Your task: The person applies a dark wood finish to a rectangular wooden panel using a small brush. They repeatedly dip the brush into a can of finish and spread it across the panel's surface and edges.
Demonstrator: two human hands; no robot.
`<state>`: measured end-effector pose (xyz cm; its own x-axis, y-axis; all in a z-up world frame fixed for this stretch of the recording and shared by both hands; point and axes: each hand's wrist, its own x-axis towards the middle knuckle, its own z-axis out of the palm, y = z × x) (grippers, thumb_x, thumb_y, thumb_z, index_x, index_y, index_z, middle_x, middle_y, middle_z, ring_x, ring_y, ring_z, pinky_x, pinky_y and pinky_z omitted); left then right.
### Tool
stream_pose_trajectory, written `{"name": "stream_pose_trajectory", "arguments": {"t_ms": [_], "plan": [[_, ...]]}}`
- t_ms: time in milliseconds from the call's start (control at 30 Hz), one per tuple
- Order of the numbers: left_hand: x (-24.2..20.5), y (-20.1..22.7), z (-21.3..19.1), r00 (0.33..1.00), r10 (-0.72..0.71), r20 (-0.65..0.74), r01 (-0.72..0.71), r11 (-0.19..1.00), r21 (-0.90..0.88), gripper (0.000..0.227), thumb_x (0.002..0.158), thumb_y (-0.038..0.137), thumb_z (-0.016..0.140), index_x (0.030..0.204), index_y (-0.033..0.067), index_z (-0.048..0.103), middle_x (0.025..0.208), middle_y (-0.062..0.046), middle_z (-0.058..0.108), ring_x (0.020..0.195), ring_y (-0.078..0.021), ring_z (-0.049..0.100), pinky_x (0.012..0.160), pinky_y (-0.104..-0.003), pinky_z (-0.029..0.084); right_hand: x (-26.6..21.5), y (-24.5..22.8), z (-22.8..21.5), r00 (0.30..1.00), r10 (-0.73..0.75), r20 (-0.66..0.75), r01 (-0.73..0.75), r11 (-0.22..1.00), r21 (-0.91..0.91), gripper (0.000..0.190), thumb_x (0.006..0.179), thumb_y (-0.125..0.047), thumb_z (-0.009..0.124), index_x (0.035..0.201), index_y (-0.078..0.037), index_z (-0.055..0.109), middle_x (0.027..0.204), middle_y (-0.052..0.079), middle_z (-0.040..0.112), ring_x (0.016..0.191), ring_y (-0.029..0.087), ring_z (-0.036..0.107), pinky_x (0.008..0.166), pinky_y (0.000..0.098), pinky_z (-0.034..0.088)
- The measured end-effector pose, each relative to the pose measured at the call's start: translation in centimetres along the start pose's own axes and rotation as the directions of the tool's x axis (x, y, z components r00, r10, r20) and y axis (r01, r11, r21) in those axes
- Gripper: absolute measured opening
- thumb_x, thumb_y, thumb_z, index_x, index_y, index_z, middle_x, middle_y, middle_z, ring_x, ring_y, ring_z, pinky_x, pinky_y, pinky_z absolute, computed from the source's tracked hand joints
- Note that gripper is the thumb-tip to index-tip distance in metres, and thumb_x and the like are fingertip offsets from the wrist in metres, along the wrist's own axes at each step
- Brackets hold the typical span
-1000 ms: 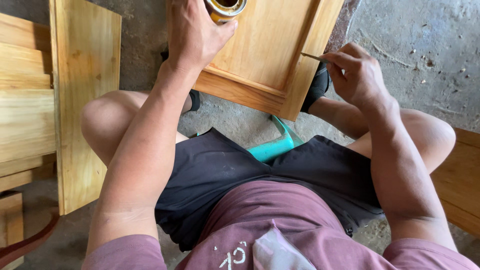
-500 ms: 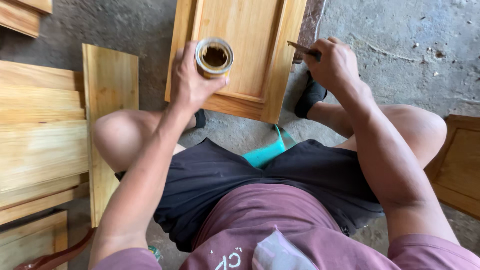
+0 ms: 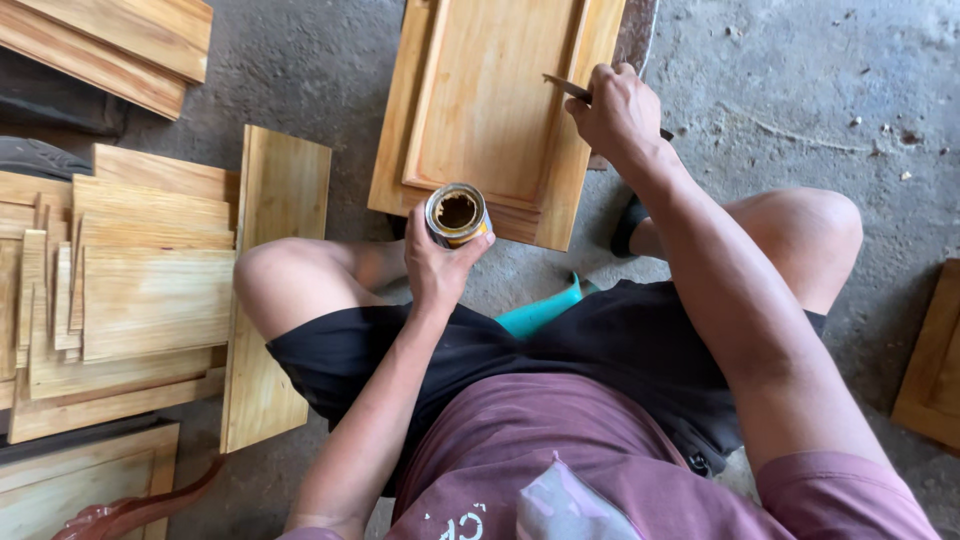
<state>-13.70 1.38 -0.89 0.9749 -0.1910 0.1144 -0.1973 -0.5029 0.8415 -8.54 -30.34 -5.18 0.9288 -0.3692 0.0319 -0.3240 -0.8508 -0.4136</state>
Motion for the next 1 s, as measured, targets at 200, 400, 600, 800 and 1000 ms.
{"name": "stream_pose_trajectory", "arguments": {"t_ms": [200,400,600,800,1000], "plan": [[0.1,-1.4,-1.6,0.991,-0.076,0.113,0.100,0.969,-0.224,0.070,0.071,0.032,0.093,0.126,0.0083,0.057,0.116,-0.009,0.075,0.107,-0.0211,0.074,0.092,-0.035,0.058,-0.7,0.6,1.7,0.985,0.168,0.029,-0.167,0.986,-0.020,0.059,0.092,-0.046,0.079,0.114,0.006,0.061,0.110,0.030,0.067,0.099,0.045,0.067,0.083,0.0515,0.054],[0.7,-1.7,-2.1,0.995,-0.076,0.059,0.095,0.879,-0.467,0.063,0.074,0.028,0.092,0.123,0.0071,0.058,0.116,-0.006,0.071,0.107,-0.0195,0.070,0.097,-0.034,0.057,-4.0,0.1,1.2,0.827,0.490,0.275,-0.542,0.825,0.162,0.060,0.094,-0.058,0.074,0.087,0.001,0.067,0.075,0.016,0.062,0.062,0.028,0.056,0.053,0.0438,0.043],[0.4,-2.9,-2.0,0.993,0.109,0.033,-0.091,0.930,-0.356,0.059,0.079,0.024,0.090,0.128,0.0052,0.062,0.118,-0.010,0.070,0.116,-0.0204,0.066,0.127,-0.041,0.032,-6.6,-3.0,0.5,0.733,0.514,0.445,-0.674,0.637,0.375,0.057,0.097,-0.052,0.069,0.079,0.002,0.059,0.053,0.003,0.048,0.037,0.015,0.040,0.032,0.0349,0.027],[4.2,-5.8,-1.8,0.985,-0.145,-0.092,0.090,0.893,-0.440,0.100,0.071,0.030,0.088,0.150,0.0032,0.034,0.136,-0.012,0.058,0.126,-0.0234,0.060,0.112,-0.039,0.046,-11.0,-6.1,5.5,0.790,0.434,0.433,-0.603,0.425,0.675,0.036,0.095,-0.040,0.073,0.086,-0.005,0.070,0.058,0.000,0.053,0.042,0.011,0.043,0.036,0.0308,0.032],[10.7,-6.9,-4.1,0.988,-0.108,-0.107,0.040,0.863,-0.504,0.079,0.075,0.020,0.090,0.141,0.0032,0.051,0.131,-0.013,0.062,0.123,-0.0249,0.062,0.107,-0.041,0.053,-11.2,-11.9,11.4,0.844,0.347,0.410,-0.525,0.372,0.765,0.033,0.095,-0.032,0.073,0.089,0.000,0.067,0.064,0.002,0.064,0.046,0.011,0.051,0.040,0.0300,0.042]]}}
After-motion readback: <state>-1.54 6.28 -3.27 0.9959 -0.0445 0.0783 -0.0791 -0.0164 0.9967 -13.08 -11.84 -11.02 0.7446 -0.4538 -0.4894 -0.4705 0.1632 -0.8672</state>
